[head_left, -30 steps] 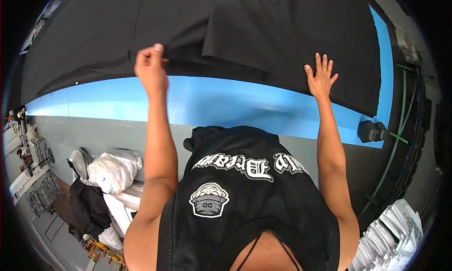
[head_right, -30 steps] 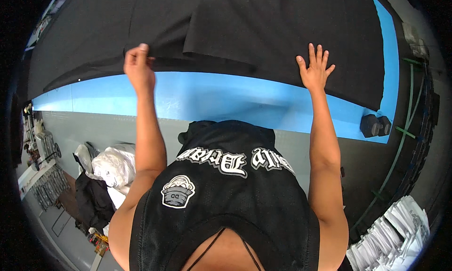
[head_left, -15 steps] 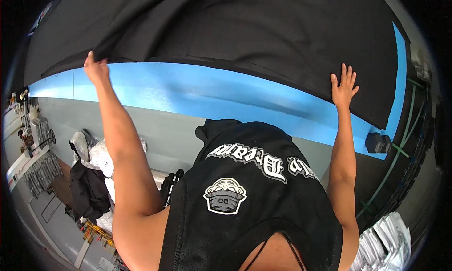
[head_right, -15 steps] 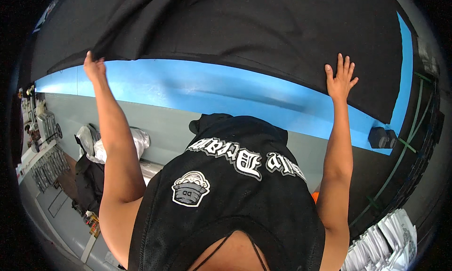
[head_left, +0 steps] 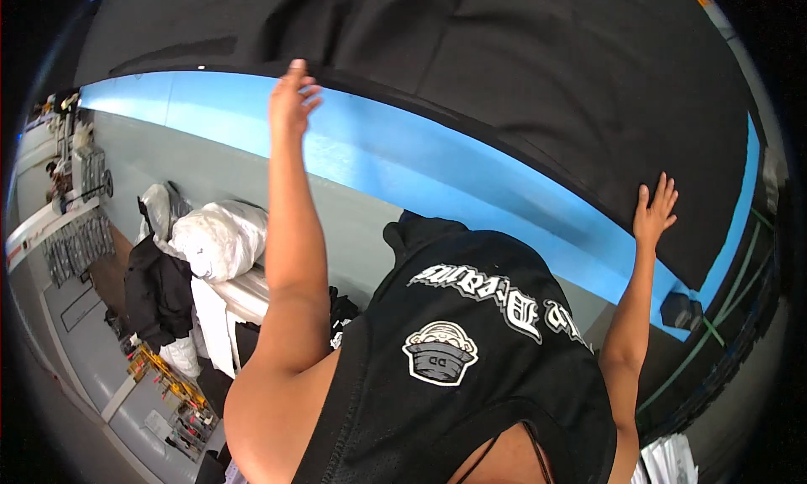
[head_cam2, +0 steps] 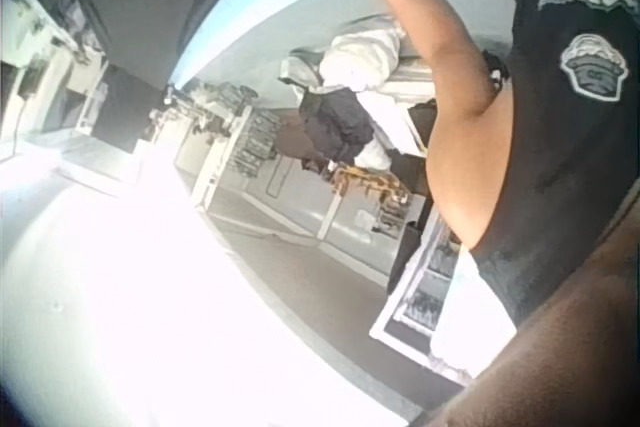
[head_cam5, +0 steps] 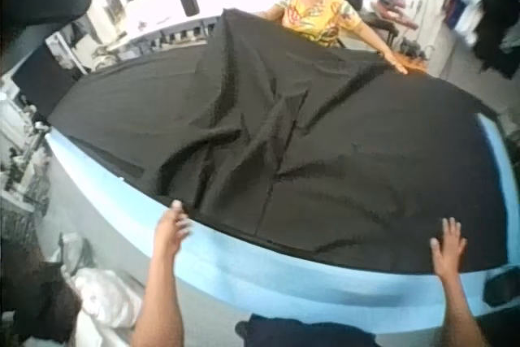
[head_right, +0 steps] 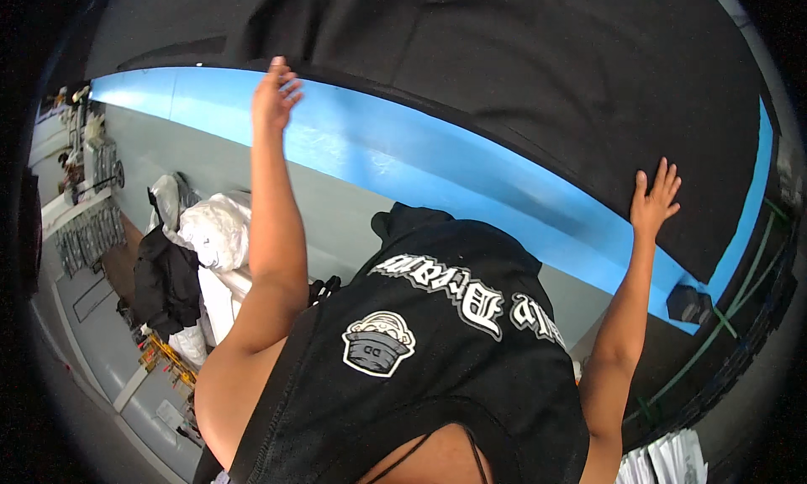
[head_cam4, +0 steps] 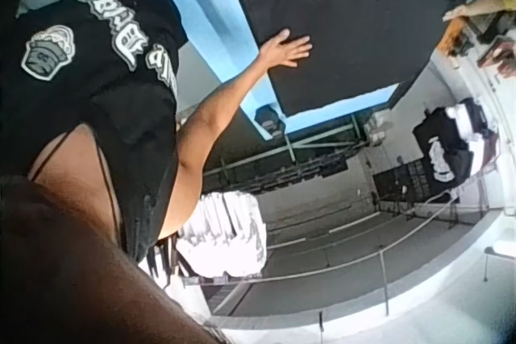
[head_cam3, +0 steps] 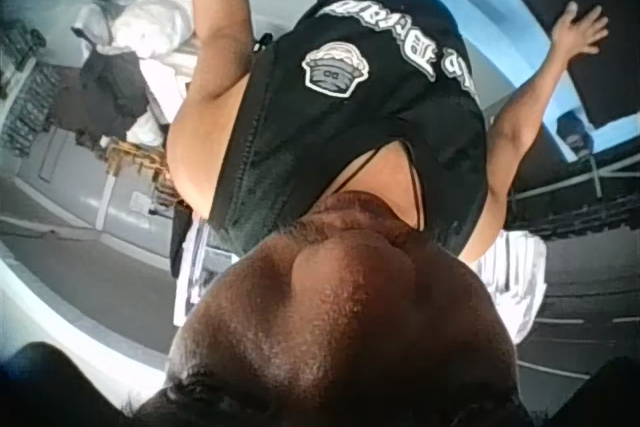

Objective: The person spreads and aligns layers of fabric along a table by hand, cuts through the fabric using an electric fabric cutter, and spreads and smooths additional layers of fabric onto the table by hand.

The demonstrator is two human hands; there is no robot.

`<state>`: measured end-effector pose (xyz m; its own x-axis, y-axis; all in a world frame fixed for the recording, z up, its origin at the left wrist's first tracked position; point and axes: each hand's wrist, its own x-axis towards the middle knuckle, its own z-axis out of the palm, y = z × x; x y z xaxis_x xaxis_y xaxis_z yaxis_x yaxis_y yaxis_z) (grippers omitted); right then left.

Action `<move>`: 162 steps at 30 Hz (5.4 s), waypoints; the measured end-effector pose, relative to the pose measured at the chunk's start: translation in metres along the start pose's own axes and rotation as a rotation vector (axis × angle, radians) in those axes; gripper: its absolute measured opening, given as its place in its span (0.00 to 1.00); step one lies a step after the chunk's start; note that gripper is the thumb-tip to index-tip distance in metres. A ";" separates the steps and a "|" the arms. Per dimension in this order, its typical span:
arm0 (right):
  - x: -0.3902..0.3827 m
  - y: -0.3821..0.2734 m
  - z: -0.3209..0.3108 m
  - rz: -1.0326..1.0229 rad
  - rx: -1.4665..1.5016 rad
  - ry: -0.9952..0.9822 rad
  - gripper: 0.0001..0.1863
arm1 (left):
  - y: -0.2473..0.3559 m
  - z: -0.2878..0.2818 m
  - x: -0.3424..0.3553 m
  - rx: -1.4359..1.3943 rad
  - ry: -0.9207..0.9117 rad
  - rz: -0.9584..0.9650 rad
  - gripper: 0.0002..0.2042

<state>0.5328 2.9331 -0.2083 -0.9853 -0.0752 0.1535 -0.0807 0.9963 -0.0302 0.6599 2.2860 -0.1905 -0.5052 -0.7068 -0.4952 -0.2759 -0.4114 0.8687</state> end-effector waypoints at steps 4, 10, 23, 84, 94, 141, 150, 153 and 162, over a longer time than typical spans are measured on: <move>0.002 0.000 0.003 -0.014 0.006 0.014 0.32 | -0.008 0.028 -0.030 0.292 -0.065 0.273 0.18; -0.002 0.004 0.005 -0.015 -0.032 0.042 0.32 | 0.003 0.051 -0.023 0.439 -0.114 0.114 0.20; -0.001 -0.009 -0.007 0.042 -0.050 -0.058 0.33 | 0.021 0.044 -0.035 -0.012 -0.330 0.138 0.08; -0.016 -0.154 -0.015 -0.133 0.015 -0.051 0.32 | -0.024 0.139 -0.068 1.622 -0.848 1.444 0.45; -0.012 -0.321 -0.008 -0.249 -0.003 -0.046 0.32 | 0.009 0.085 -0.051 0.773 -0.734 1.443 0.26; -0.008 -0.390 0.024 0.045 0.000 0.023 0.33 | 0.214 -0.278 0.243 -0.598 -0.297 0.452 0.32; -0.006 -0.384 0.026 0.022 0.040 0.015 0.32 | 0.125 -0.237 0.246 0.002 0.030 0.120 0.09; -0.008 -0.380 0.025 0.046 0.037 -0.012 0.32 | 0.145 -0.225 0.240 -0.160 0.034 0.281 0.10; -0.005 -0.379 0.018 0.079 0.029 -0.062 0.32 | 0.137 -0.223 0.243 -0.044 -0.181 0.155 0.15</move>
<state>0.5655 2.5550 -0.2149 -0.9961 -0.0003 0.0884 -0.0064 0.9976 -0.0688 0.6815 1.9289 -0.1945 -0.6785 -0.6502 -0.3418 -0.1496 -0.3332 0.9309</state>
